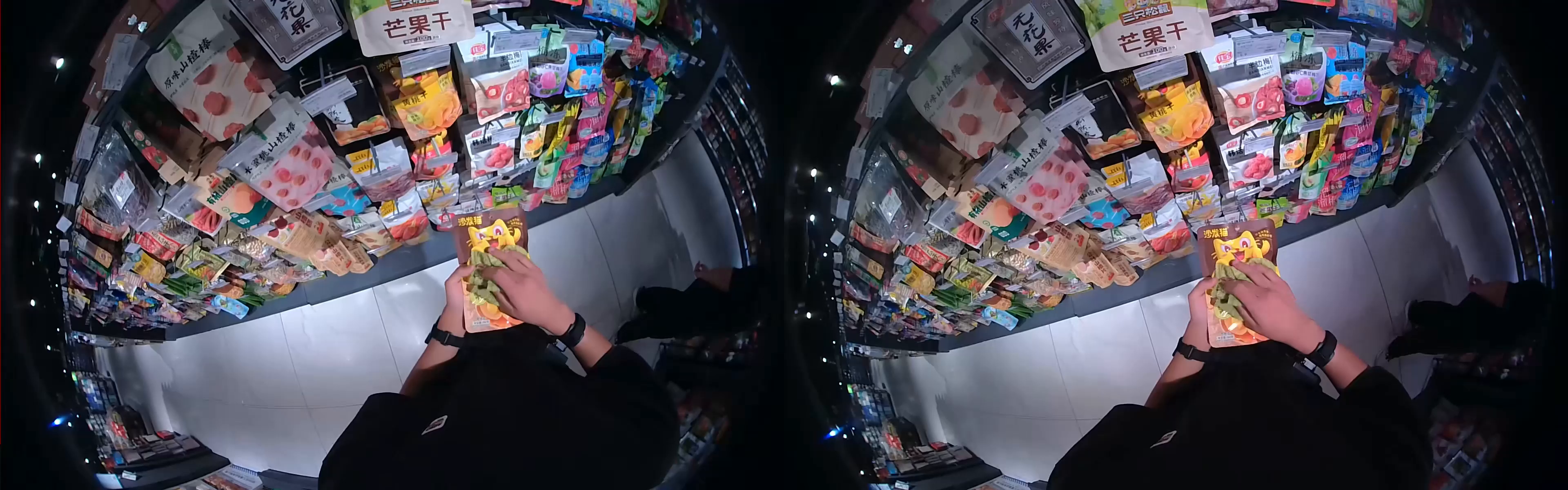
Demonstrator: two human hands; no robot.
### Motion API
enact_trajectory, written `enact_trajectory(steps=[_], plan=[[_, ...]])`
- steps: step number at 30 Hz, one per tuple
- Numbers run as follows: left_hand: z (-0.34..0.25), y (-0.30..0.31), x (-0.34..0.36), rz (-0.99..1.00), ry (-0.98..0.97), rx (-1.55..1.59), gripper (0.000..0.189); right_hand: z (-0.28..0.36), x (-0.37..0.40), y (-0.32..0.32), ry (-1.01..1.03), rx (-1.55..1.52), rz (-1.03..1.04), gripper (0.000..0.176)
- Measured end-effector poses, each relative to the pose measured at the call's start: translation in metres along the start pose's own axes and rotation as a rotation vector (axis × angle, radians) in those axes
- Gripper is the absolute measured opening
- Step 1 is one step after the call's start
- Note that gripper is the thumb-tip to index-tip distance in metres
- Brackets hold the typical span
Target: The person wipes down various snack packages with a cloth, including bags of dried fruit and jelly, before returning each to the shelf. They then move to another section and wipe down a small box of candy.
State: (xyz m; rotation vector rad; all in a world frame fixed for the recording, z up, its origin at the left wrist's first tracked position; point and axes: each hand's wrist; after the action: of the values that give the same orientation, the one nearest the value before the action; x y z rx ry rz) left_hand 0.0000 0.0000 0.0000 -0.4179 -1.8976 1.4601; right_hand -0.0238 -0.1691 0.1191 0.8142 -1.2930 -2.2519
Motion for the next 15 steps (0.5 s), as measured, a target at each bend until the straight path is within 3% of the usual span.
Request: enact_trajectory(steps=[1,2,3,6,10,12,15], plan=[[-0.002,0.001,0.002,0.095,0.100,0.038,0.050,-0.003,-0.001,0.004,-0.112,0.012,-0.117,0.035],[0.000,0.003,0.007,0.031,0.173,0.011,0.056,-0.005,0.001,0.005,-0.229,0.019,-0.228,0.033],[0.008,-0.011,-0.003,0.052,0.181,0.038,0.056,-0.023,0.001,0.016,-0.232,0.043,-0.203,0.033],[0.005,-0.022,-0.005,0.133,0.243,0.040,0.071,-0.052,-0.009,0.012,-0.531,-0.108,-0.397,0.030],[-0.004,-0.004,-0.013,0.239,0.267,0.115,0.072,-0.038,-0.009,0.003,-0.506,-0.084,-0.422,0.030],[-0.006,0.001,-0.015,0.295,0.186,0.183,0.074,-0.024,-0.001,0.002,-0.488,-0.090,-0.386,0.030],[-0.012,0.000,-0.012,0.250,0.152,0.120,0.079,-0.015,0.014,0.004,-0.484,-0.084,-0.314,0.034]])
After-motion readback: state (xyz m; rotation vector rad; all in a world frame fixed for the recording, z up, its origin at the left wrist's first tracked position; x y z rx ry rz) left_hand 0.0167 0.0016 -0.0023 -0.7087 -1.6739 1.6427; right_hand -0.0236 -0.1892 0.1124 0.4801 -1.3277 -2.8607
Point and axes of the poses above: each hand's wrist, its own x-axis away from the middle knuckle, its own y-axis out of the back of the hand, z = x × y, and after that the axes turned 4 degrees about y, right-handed
